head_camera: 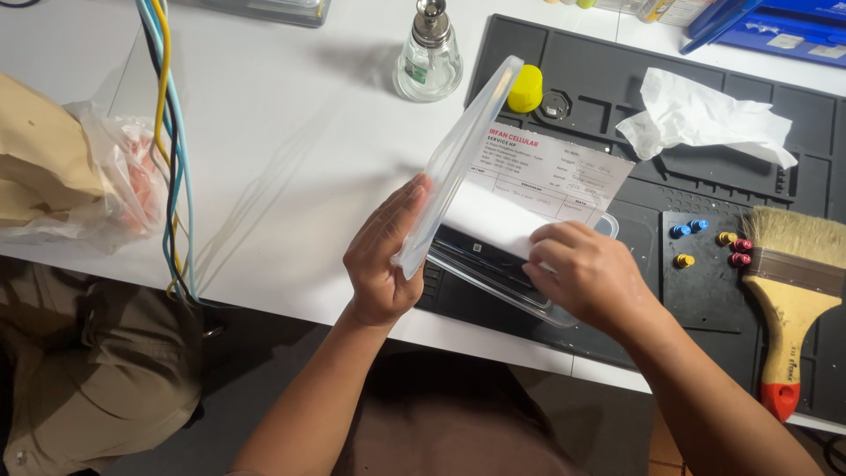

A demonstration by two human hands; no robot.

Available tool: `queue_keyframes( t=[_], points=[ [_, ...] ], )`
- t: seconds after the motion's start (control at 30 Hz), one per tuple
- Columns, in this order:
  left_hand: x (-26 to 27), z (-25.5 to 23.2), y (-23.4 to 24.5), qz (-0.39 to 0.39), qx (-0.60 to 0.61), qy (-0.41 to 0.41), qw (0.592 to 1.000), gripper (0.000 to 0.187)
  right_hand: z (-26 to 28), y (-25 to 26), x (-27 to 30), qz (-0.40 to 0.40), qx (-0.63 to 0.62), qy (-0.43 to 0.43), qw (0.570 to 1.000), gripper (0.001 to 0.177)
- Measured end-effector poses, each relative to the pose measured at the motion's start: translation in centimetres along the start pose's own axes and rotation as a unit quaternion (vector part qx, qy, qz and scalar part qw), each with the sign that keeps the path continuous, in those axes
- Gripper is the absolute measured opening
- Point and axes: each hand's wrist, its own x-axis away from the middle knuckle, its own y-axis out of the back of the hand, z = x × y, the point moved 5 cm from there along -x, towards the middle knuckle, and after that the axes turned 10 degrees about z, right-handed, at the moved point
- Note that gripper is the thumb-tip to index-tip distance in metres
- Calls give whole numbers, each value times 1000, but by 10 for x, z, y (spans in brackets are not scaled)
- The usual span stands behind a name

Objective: The recorder retrieves a storage bin containing a smartphone and proceeds to disassemble it using a precision screwdriver at a workbench.

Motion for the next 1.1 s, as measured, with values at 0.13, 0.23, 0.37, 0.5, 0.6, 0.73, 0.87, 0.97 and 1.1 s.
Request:
queue_keyframes(
  t=[0.13,0.23,0.37,0.5,0.6,0.73,0.87,0.97,1.1],
  points=[
    [2,2,-1,0,7,-6,1000,36,-1,10,4,-83,8,-50,995,21],
    [1,1,-1,1,3,-6,1000,41,6,19,5,-150,21,-67,986,37],
    [-2,-2,0,11,2,-13,1000,46,3,3,20,-181,-21,-89,979,43],
    [-2,-2,-1,31,-6,-2,1000,44,26,-1,30,-173,-28,-35,984,25],
    [-4,-4,-3,34,-15,-16,999,46,39,0,31,-157,-22,23,987,23],
    [-5,-5,-7,43,-23,-20,999,42,37,-13,35,-134,-73,37,988,31],
    [-8,-6,-8,49,-32,-16,998,39,35,-17,35,-116,-102,16,988,30],
    [-8,-7,-11,51,-43,-23,998,38,34,-20,32,-103,-95,12,990,24],
    [-10,-11,-11,58,-47,-26,997,39,36,-19,27,-83,-80,5,993,27]
  ],
)
